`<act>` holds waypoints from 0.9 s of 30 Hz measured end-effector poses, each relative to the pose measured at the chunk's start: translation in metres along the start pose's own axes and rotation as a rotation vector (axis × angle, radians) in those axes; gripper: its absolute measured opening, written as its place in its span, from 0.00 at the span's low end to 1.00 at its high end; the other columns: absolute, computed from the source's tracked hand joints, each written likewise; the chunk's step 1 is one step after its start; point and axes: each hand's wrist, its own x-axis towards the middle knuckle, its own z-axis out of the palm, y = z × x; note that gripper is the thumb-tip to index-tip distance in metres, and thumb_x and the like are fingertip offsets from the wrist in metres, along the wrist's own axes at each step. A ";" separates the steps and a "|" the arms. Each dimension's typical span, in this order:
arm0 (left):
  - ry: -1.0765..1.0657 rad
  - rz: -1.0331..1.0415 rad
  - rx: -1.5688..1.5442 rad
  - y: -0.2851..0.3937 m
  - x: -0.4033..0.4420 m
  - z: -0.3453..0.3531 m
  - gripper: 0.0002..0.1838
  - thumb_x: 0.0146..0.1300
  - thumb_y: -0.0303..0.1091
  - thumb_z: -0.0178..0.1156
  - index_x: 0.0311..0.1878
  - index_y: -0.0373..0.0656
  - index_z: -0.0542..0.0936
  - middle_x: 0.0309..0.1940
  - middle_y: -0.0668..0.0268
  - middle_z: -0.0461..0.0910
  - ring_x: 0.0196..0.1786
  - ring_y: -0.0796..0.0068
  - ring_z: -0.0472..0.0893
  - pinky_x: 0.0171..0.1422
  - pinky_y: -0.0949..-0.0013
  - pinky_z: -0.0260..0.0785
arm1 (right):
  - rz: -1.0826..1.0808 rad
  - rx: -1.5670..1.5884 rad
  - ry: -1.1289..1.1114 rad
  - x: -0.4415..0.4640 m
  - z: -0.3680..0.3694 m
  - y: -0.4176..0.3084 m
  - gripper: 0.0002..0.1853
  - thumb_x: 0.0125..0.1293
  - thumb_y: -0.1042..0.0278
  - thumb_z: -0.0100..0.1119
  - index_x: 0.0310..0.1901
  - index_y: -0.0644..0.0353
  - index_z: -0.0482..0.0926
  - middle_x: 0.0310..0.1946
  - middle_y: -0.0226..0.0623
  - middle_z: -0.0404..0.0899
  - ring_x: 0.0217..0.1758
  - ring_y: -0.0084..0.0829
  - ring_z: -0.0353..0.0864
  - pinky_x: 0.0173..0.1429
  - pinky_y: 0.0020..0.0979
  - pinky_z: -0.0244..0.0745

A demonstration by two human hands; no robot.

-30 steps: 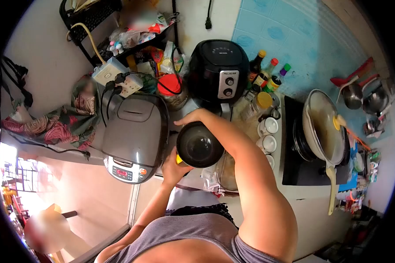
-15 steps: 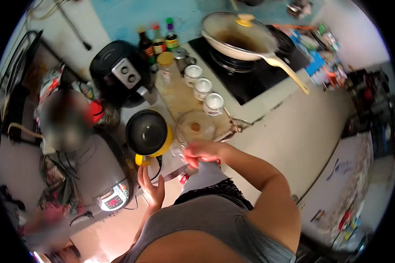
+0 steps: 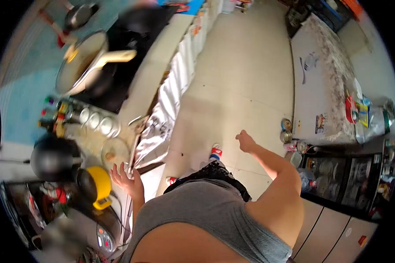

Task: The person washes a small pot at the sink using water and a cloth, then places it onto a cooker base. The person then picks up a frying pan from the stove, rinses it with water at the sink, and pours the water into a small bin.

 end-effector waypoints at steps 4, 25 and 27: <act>-0.156 0.045 -0.101 0.097 0.023 0.063 0.25 0.50 0.32 0.61 0.54 0.42 0.72 0.62 0.53 0.59 0.67 0.45 0.50 0.67 0.43 0.45 | 0.130 0.078 0.010 -0.019 -0.016 0.092 0.17 0.52 0.69 0.61 0.45 0.60 0.76 0.47 0.48 0.71 0.53 0.46 0.69 0.56 0.37 0.67; -1.428 0.023 -1.418 0.364 0.262 0.268 0.19 0.63 0.35 0.52 0.55 0.35 0.71 0.51 0.56 0.75 0.53 0.59 0.75 0.65 0.58 0.61 | 0.509 0.682 -0.037 0.036 -0.113 0.236 0.20 0.54 0.60 0.64 0.47 0.58 0.76 0.37 0.38 0.77 0.40 0.33 0.77 0.45 0.33 0.74; -1.386 -0.267 -2.220 0.381 0.279 0.306 0.23 0.64 0.43 0.50 0.56 0.37 0.69 0.49 0.56 0.76 0.53 0.56 0.76 0.66 0.52 0.58 | 0.586 0.995 -0.035 0.073 -0.169 0.249 0.19 0.57 0.58 0.62 0.47 0.59 0.75 0.35 0.35 0.78 0.35 0.29 0.77 0.39 0.32 0.75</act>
